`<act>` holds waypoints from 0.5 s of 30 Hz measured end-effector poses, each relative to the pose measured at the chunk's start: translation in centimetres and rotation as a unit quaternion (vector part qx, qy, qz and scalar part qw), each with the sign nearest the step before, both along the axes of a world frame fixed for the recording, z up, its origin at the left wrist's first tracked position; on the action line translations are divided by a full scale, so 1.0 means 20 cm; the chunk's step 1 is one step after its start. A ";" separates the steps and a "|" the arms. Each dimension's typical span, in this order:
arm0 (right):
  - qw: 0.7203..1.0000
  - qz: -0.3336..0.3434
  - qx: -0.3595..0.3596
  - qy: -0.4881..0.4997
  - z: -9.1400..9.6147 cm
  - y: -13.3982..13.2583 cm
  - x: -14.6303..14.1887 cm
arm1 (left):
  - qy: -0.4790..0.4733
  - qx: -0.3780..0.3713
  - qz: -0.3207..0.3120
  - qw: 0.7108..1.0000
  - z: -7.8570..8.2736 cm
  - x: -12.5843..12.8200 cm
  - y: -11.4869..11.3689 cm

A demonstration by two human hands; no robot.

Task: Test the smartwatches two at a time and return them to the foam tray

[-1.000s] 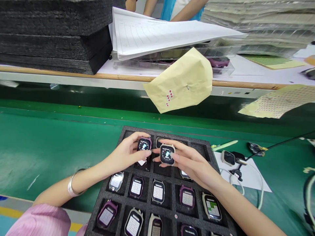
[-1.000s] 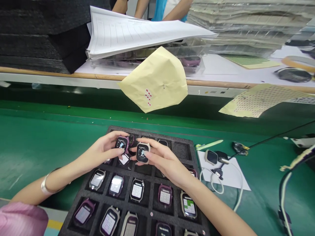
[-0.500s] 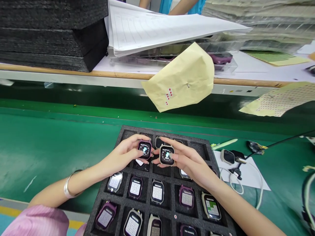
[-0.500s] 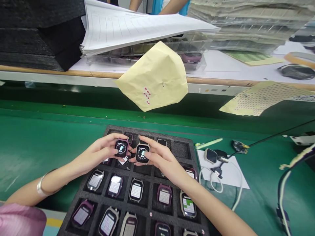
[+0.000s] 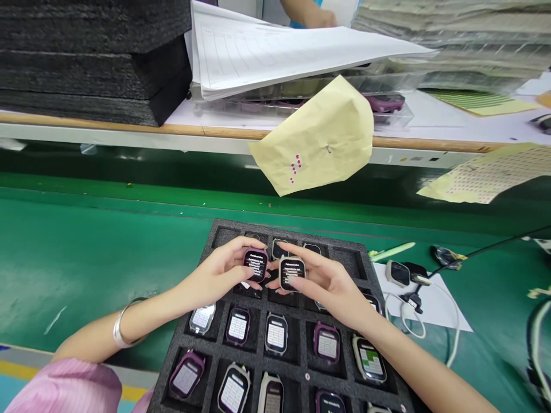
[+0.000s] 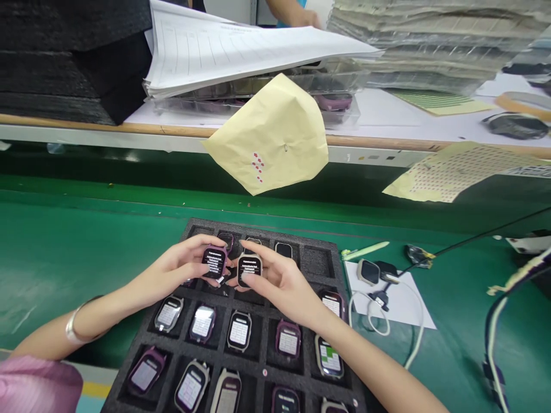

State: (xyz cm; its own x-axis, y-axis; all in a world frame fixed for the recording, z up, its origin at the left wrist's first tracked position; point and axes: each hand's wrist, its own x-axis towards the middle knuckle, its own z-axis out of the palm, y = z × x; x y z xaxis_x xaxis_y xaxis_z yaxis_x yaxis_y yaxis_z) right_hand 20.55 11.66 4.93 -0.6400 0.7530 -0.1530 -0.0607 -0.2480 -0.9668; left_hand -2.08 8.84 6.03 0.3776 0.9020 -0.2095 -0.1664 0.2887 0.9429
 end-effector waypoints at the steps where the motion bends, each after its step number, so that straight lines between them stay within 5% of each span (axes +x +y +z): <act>1: 1.000 0.015 0.006 0.001 0.00 0.00 0.00 | 0.001 0.004 0.002 1.000 0.00 0.00 0.00; 6: 0.985 0.093 0.110 -0.097 -0.02 -0.01 0.04 | -0.004 0.016 -0.005 1.000 0.02 -0.01 -0.01; 11: 0.862 0.100 0.395 -0.300 -0.10 0.00 0.07 | -0.015 0.006 -0.007 1.000 0.01 -0.01 0.00; 15: 0.798 0.135 0.465 -0.359 -0.12 -0.01 0.08 | -0.020 0.003 -0.005 1.000 0.00 -0.01 0.01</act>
